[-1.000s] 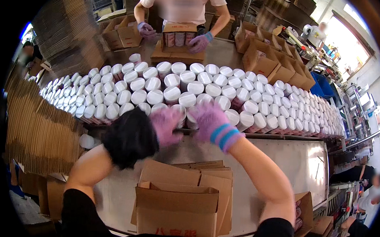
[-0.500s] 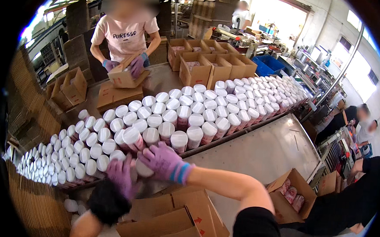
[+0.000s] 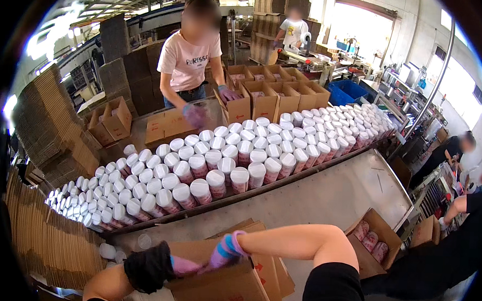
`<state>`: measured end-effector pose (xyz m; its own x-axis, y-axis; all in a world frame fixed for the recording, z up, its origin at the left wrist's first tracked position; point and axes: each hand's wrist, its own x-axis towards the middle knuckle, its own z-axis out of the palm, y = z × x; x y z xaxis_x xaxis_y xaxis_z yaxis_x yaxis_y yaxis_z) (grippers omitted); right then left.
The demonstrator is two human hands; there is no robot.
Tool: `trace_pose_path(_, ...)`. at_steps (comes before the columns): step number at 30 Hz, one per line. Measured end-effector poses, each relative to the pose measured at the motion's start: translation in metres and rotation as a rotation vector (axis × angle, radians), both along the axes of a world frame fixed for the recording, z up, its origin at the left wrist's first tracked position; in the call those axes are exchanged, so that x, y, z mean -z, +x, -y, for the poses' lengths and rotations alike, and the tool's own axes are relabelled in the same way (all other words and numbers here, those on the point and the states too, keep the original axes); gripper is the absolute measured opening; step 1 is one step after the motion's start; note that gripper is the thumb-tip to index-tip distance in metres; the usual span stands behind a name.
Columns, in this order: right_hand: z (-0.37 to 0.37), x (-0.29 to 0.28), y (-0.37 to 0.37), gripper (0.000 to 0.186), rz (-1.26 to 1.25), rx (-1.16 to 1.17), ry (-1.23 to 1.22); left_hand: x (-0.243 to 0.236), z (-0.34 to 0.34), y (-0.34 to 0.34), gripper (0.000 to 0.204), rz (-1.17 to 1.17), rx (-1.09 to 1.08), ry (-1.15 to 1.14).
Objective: The person packs white cylindrical containers from a conveyor belt into cardboard boxes. They pick up containers by hand, place them into the boxes, and then fold the flaps to close the boxes. The process is repetitive and continuous throughout the clip.
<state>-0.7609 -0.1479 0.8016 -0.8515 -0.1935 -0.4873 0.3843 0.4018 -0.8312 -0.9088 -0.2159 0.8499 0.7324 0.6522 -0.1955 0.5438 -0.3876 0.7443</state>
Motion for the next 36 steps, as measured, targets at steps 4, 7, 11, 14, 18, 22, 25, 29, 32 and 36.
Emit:
trace_pose_path(4,-0.013,-0.093,0.018,0.054,-0.030,0.162,0.268,0.008,0.030,-0.020,0.025,0.256,-0.303,-0.073)
trace_pose_path(7,-0.048,-0.078,0.080,0.055,-0.139,0.781,0.343,-0.025,0.077,-0.037,0.027,0.249,-1.141,0.059)
trace_pose_path(11,0.008,0.008,0.119,0.054,-0.348,0.474,0.255,0.017,0.185,-0.029,0.031,1.181,-1.436,-1.222)
trace_pose_path(14,0.080,-0.025,0.109,0.048,-0.164,0.852,-0.460,0.036,0.206,0.009,0.032,1.361,-1.394,-1.285)
trace_pose_path(18,0.135,-0.036,0.158,0.038,-0.391,1.239,-0.526,0.054,0.197,0.043,0.034,1.283,-1.320,-1.076)
trace_pose_path(22,0.153,-0.062,0.236,0.038,-0.901,1.160,0.285,0.087,0.142,0.079,0.036,0.968,-1.126,-0.693)
trace_pose_path(25,0.182,-0.063,0.280,0.041,-0.787,1.344,0.707,0.139,0.076,0.123,0.038,0.718,-0.834,-0.490)
trace_pose_path(29,0.218,-0.040,0.322,0.036,-0.457,1.453,1.148,0.179,0.006,0.231,0.055,0.608,-0.514,-1.074)
trace_pose_path(32,0.234,0.027,0.346,0.040,-0.046,1.362,1.269,0.121,0.028,0.319,0.065,0.384,-1.063,-1.372)
trace_pose_path(36,0.260,0.046,0.369,0.048,-0.255,1.415,1.216,0.127,0.073,0.343,0.074,0.893,-0.915,-1.151)
